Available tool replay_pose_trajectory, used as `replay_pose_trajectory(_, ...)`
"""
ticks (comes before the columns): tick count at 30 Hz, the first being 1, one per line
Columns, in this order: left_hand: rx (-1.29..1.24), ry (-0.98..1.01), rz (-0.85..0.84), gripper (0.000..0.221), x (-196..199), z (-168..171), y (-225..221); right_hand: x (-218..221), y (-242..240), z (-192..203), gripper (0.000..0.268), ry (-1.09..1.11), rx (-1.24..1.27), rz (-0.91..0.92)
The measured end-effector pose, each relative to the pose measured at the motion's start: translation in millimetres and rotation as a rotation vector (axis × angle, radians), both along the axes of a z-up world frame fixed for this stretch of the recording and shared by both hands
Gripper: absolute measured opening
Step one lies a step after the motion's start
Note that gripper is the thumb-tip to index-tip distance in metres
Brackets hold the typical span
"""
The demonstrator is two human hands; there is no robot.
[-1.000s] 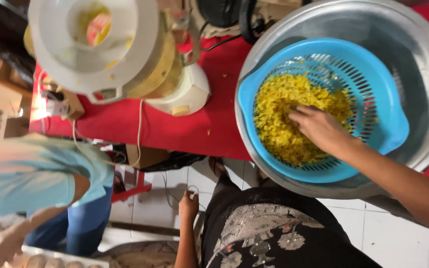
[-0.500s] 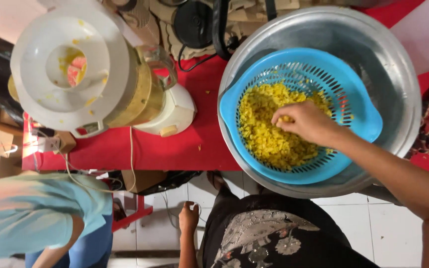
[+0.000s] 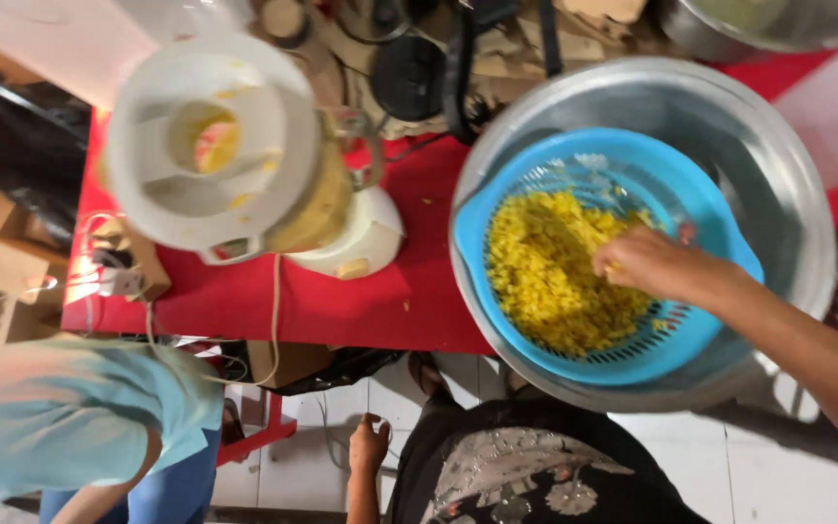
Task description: A person is seen transferring yellow food ingredients from a blue colander into a blender jar by hand, while another person in the background arranges pastries on a tray.
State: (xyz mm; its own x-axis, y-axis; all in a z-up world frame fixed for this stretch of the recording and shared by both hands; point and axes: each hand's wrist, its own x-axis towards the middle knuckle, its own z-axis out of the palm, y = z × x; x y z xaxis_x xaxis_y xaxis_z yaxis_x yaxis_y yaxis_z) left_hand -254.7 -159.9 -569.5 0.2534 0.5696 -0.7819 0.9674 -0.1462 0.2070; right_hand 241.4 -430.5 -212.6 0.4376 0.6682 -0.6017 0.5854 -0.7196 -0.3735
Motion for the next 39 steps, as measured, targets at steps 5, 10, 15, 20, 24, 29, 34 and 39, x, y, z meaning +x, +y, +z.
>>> replay_pose_trajectory(5, -0.015, -0.030, 0.043, 0.034, -5, -4, -1, -3, 51, 89, 0.022, -0.128, 0.109, -0.029)
replay_pose_trajectory(10, -0.029, 0.007, 0.096, 0.035, -17, -9, 1, -36, 154, 226, 0.036, -0.120, 0.466, 0.200)
replay_pose_trajectory(15, -0.049, -0.004, 0.173, 0.034, -34, -11, 7, -71, 269, 268, 0.019, 0.084, 0.718, 0.466)
replay_pose_trajectory(20, -0.052, 0.012, 0.221, 0.031, -56, -18, 8, -79, 332, 241, 0.016, 0.266, 0.783, 0.373)
replay_pose_trajectory(24, -0.038, 0.022, 0.222, 0.030, -70, -41, 9, -90, 336, 243, 0.015, -0.073, 0.755, 0.457)
replay_pose_trajectory(29, -0.072, 0.031, 0.222, 0.033, -64, -40, 25, -93, 336, 237, 0.012, -0.322, 0.712, 0.535)
replay_pose_trajectory(34, -0.115, 0.028, 0.263, 0.034, -40, -1, 44, -86, 343, 235, 0.017, -0.428, 0.625, 0.699)
replay_pose_trajectory(39, -0.123, 0.007, 0.250, 0.036, -30, 12, 50, -98, 351, 257, 0.029, -0.484, 0.453, 0.674)
